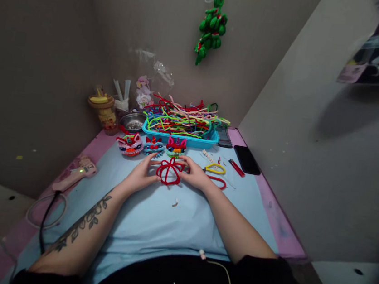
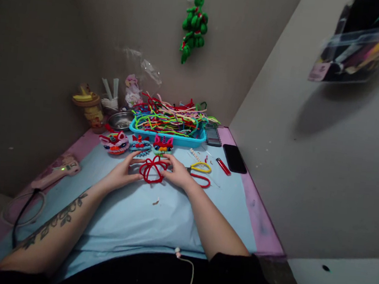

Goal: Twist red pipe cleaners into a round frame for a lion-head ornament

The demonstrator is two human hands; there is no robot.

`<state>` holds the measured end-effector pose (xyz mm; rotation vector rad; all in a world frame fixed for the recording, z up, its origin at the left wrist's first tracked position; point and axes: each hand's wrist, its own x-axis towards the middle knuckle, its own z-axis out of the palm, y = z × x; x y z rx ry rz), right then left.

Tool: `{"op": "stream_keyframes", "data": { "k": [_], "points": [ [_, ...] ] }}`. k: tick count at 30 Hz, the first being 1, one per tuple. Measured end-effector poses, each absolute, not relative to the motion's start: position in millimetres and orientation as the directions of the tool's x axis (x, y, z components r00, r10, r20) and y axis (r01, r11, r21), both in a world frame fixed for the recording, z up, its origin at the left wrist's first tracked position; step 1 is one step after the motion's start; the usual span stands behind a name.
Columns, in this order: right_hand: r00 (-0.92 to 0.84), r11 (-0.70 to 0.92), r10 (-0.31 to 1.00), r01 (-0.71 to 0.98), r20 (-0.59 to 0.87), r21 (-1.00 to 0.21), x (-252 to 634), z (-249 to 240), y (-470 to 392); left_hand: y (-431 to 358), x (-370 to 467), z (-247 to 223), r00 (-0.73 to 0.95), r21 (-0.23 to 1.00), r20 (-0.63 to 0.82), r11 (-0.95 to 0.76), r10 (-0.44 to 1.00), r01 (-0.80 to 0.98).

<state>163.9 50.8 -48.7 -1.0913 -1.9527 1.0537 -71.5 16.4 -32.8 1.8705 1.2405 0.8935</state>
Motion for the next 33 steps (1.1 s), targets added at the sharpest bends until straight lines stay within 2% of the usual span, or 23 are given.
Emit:
{"op": "stream_keyframes", "data": {
  "k": [5,18,24,28,33],
  "points": [
    [-0.43,0.38,0.885,0.442,0.179,-0.813,158.5,-55.5,50.5,18.4,-66.4,-44.8,0.225,0.788,0.193,-0.287,0.955,0.545],
    [-0.447,0.414,0.88,0.554,0.162,-0.722,161.6,-58.9,49.2,11.9,-57.7,-47.9,0.236,0.8,0.121,-0.235,0.964,0.551],
    [-0.453,0.415,0.881,0.604,0.135,-0.68,161.4,-58.5,46.2,9.7,-55.0,-49.4,0.23,0.654,0.163,-0.28,0.959,0.703],
    [-0.44,0.392,0.892,0.638,0.103,-0.663,159.8,-58.1,44.2,8.4,-53.0,-48.1,0.196,0.543,0.159,-0.251,0.968,0.802],
    [-0.441,0.397,0.89,0.617,0.118,-0.679,159.8,-60.6,45.4,6.6,-50.3,-41.8,0.183,0.493,0.127,-0.222,0.975,0.841]
  ]
}}
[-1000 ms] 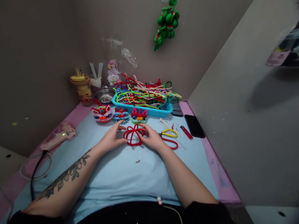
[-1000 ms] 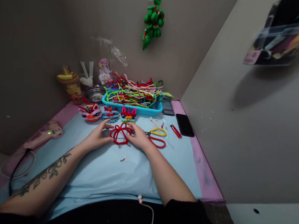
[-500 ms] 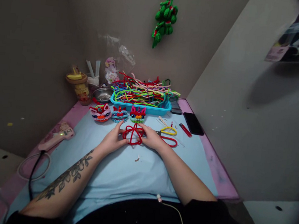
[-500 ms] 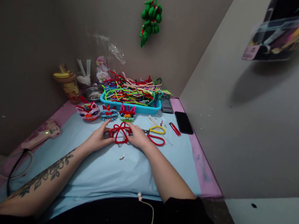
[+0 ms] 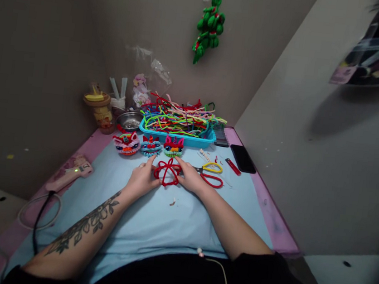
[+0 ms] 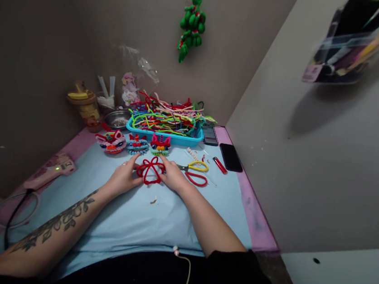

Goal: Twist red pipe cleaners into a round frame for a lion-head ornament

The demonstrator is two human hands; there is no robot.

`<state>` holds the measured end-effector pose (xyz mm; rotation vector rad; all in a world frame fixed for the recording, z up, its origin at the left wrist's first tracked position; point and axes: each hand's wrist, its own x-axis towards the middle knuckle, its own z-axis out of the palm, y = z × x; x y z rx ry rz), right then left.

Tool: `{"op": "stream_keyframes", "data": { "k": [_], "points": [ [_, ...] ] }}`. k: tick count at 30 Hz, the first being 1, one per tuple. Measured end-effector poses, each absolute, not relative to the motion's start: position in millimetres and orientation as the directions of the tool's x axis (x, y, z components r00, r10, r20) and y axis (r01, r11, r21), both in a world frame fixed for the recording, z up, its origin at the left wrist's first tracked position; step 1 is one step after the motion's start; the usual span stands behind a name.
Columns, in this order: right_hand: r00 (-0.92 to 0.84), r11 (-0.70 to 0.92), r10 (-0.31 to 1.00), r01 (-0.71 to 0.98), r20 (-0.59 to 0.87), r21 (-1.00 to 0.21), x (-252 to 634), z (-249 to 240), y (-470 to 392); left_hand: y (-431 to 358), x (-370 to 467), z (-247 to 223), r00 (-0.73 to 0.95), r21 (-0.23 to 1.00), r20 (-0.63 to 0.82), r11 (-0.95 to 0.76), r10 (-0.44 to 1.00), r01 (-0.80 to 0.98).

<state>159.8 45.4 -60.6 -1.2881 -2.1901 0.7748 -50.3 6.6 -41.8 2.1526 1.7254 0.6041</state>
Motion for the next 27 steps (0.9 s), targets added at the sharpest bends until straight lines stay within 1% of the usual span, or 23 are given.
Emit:
{"op": "stream_keyframes", "data": {
  "k": [5,11,15,24,27],
  "points": [
    [-0.458,0.42,0.878,0.603,0.138,-0.678,161.4,-62.6,47.4,3.2,-48.6,-36.2,0.176,0.428,0.128,-0.214,0.976,0.878],
    [-0.486,0.448,0.858,0.549,0.167,-0.706,161.6,-57.3,48.9,6.4,-53.2,-42.6,0.2,0.426,0.14,-0.242,0.97,0.872],
    [-0.537,0.49,0.825,0.527,0.175,-0.694,158.1,-51.7,55.4,8.5,-52.8,-42.3,0.204,0.421,0.128,-0.24,0.971,0.875],
    [-0.558,0.471,0.817,0.497,0.147,-0.729,152.9,-48.8,63.1,7.5,-51.8,-40.2,0.216,0.435,0.129,-0.252,0.968,0.865],
    [-0.548,0.456,0.824,0.497,0.14,-0.738,153.4,-51.3,63.1,6.9,-50.8,-39.1,0.203,0.43,0.11,-0.231,0.973,0.873]
  ]
}}
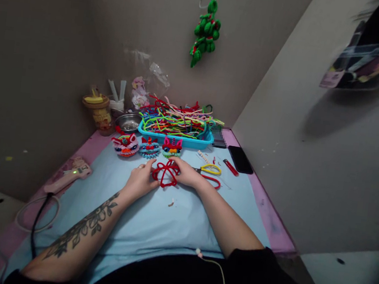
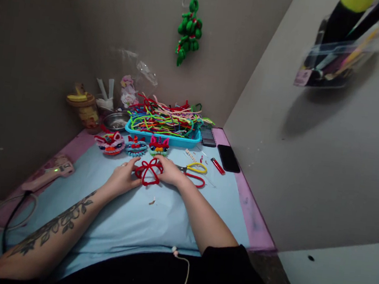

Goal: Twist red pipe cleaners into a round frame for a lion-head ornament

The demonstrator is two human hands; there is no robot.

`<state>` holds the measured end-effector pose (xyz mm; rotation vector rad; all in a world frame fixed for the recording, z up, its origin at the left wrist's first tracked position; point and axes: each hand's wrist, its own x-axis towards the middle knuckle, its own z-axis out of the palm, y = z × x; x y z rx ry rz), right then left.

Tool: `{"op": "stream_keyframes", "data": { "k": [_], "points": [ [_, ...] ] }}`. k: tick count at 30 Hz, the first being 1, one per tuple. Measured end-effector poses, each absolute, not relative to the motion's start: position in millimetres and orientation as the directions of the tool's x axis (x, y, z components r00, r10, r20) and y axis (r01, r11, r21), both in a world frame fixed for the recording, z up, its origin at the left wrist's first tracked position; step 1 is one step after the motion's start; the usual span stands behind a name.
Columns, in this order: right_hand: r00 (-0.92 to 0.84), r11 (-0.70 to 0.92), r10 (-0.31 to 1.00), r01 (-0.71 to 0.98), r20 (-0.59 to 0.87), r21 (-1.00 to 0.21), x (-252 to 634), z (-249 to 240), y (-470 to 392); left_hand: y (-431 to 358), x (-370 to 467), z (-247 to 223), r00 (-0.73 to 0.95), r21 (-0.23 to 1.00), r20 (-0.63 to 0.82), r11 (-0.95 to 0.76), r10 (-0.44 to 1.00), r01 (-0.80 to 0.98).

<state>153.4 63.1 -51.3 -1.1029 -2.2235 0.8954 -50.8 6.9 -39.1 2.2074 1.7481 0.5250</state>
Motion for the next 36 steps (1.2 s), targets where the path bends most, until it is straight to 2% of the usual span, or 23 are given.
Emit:
{"op": "stream_keyframes", "data": {
  "k": [10,15,20,28,36],
  "points": [
    [-0.426,0.374,0.888,0.455,0.171,-0.808,160.2,-56.3,53.1,6.5,-52.9,-41.8,0.197,0.452,0.13,-0.235,0.972,0.861],
    [-0.408,0.454,0.873,0.474,0.268,-0.755,164.9,-54.4,45.1,6.3,-53.6,-41.9,0.206,0.496,0.149,-0.253,0.967,0.83],
    [-0.447,0.422,0.871,0.469,0.204,-0.776,163.4,-55.8,42.3,4.5,-50.6,-40.8,0.197,0.515,0.135,-0.239,0.971,0.824],
    [-0.376,0.341,0.915,0.532,0.145,-0.775,160.2,-54.3,40.0,2.2,-44.8,-42.9,0.168,0.454,0.166,-0.227,0.972,0.862],
    [-0.411,0.394,0.895,0.541,0.175,-0.743,155.9,-56.1,42.2,1.4,-38.0,-40.7,0.141,0.415,0.174,-0.202,0.975,0.887]
  ]
}}
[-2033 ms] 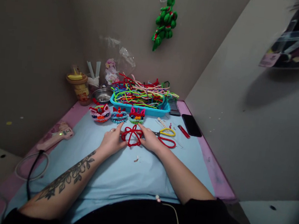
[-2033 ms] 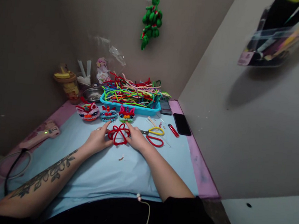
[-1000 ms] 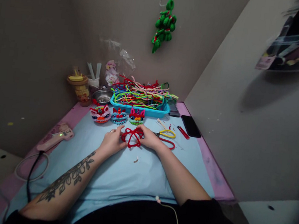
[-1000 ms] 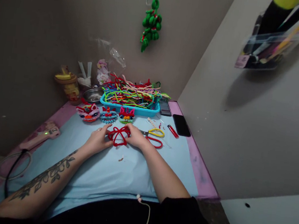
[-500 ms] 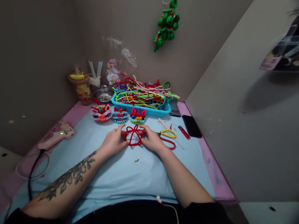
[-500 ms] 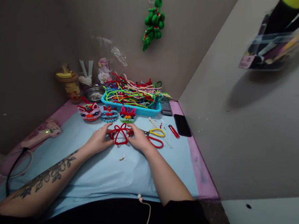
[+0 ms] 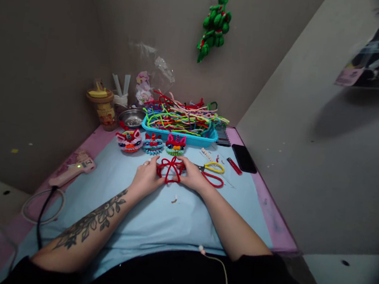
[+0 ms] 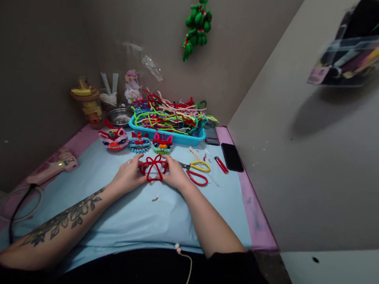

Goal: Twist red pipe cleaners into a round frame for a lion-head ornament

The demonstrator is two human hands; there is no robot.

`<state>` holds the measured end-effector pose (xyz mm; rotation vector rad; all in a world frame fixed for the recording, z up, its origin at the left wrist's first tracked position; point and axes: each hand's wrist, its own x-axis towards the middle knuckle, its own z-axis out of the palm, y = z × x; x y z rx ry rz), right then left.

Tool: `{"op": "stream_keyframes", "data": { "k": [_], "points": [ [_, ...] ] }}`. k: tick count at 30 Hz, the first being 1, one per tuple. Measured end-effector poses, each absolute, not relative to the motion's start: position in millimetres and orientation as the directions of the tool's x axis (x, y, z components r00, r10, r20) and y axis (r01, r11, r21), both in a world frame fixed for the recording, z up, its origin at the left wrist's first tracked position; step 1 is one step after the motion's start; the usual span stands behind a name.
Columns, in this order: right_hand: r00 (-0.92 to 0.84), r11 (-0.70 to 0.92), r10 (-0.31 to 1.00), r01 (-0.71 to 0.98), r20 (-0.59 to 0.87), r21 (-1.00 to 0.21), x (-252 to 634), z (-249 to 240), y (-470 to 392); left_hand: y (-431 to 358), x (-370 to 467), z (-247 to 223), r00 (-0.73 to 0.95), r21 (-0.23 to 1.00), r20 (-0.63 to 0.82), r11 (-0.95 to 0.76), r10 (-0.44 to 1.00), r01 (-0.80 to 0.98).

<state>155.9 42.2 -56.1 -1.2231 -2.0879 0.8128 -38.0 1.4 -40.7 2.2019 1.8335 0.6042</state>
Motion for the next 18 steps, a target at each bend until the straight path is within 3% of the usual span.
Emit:
{"op": "stream_keyframes", "data": {
  "k": [4,10,18],
  "points": [
    [-0.428,0.409,0.887,0.561,0.17,-0.72,156.5,-55.4,43.6,1.8,-35.7,-39.2,0.12,0.387,0.146,-0.169,0.982,0.906],
    [-0.43,0.343,0.896,0.514,0.109,-0.786,158.1,-53.6,45.4,3.4,-35.0,-38.5,0.122,0.386,0.129,-0.163,0.984,0.908],
    [-0.414,0.367,0.901,0.571,0.128,-0.735,153.8,-61.5,48.0,2.9,-35.6,-37.4,0.133,0.388,0.118,-0.169,0.984,0.906]
  ]
}}
